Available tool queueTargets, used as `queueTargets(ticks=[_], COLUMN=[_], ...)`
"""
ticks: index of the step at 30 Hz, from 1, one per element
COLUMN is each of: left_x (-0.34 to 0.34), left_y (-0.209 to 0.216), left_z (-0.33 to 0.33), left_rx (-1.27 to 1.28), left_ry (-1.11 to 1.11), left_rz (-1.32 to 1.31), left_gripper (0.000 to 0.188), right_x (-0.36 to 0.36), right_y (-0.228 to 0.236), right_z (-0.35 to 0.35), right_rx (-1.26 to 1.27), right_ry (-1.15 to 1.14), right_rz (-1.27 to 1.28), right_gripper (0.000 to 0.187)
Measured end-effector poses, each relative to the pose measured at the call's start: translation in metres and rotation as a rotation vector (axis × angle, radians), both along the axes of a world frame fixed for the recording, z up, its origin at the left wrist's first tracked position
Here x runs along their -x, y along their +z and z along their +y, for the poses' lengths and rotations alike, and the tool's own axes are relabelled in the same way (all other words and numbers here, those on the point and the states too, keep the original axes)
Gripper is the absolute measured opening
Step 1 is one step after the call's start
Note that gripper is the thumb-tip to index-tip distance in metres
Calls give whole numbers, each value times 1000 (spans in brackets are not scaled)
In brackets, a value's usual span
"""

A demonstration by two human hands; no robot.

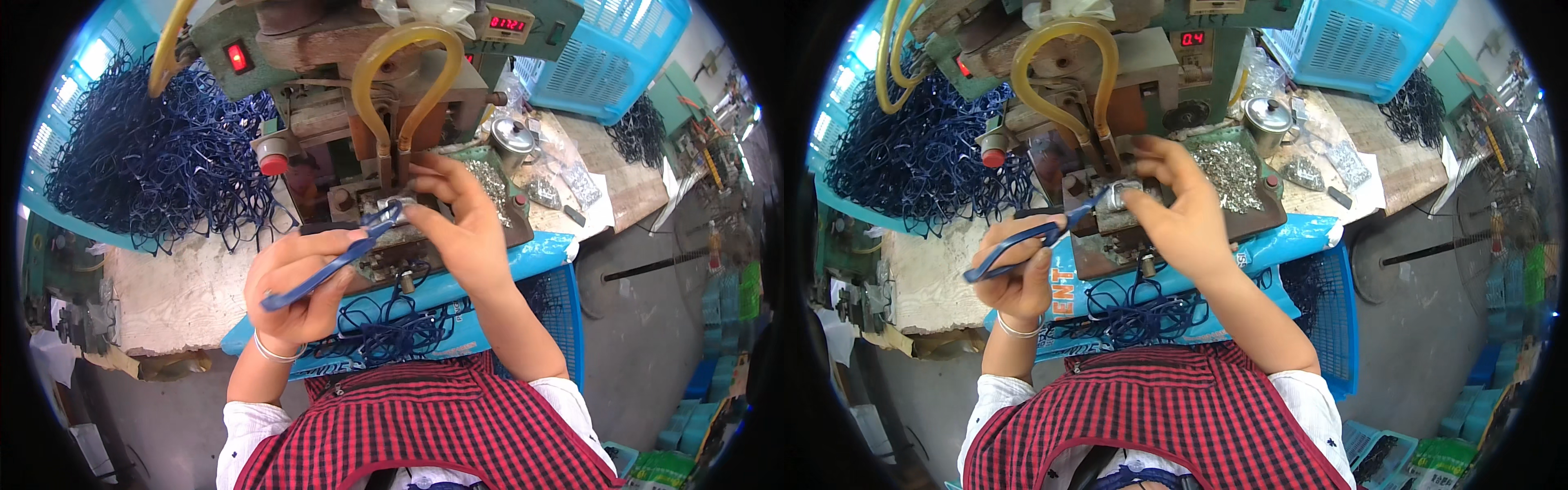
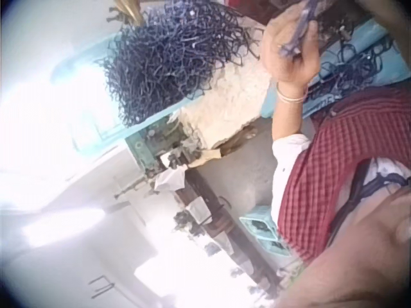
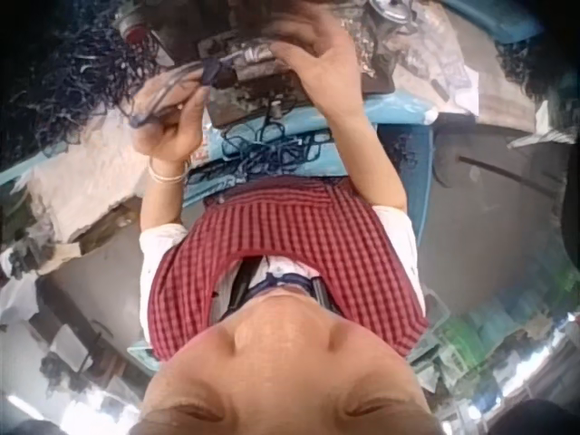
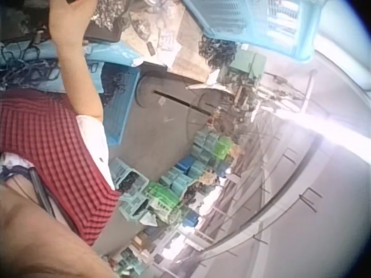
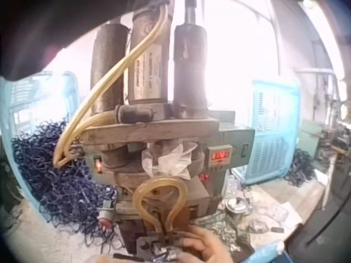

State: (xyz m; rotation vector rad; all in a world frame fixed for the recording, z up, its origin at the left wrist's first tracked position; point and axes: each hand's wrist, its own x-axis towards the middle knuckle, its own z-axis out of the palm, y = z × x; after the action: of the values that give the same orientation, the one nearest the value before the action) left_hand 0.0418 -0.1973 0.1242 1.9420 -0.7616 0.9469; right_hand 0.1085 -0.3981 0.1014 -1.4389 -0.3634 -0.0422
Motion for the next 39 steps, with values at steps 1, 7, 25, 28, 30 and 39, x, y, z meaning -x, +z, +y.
queueTargets(ticks=[1, 7, 25, 28, 30, 39], left_x=[-2, 13, -7, -1, -22, -8], left_y=[-6, 38, 15, 40, 31, 29], left_z=[-2, 13, 35, 15, 10, 10], left_rx=[131, 340, 556, 425, 444, 469], left_ry=[-10, 12, -89, -157, 38, -138], left_rz=[-79, 6, 103, 82, 108, 92], left_gripper=[19, 18, 9, 8, 12, 10], right_x=[-5, -27, -66, -60, -50, -12], right_y=[-8, -37, -82, -61, -32, -17], right_z=[4, -28, -74, -58, -38, 17], right_rx=[118, 642, 833, 506, 296, 22], right_ry=[-60, -514, -640, -452, -293, -158], right_rz=[-80, -419, -444, -144, -70, -114], right_gripper=[45, 23, 11, 12, 13, 37])
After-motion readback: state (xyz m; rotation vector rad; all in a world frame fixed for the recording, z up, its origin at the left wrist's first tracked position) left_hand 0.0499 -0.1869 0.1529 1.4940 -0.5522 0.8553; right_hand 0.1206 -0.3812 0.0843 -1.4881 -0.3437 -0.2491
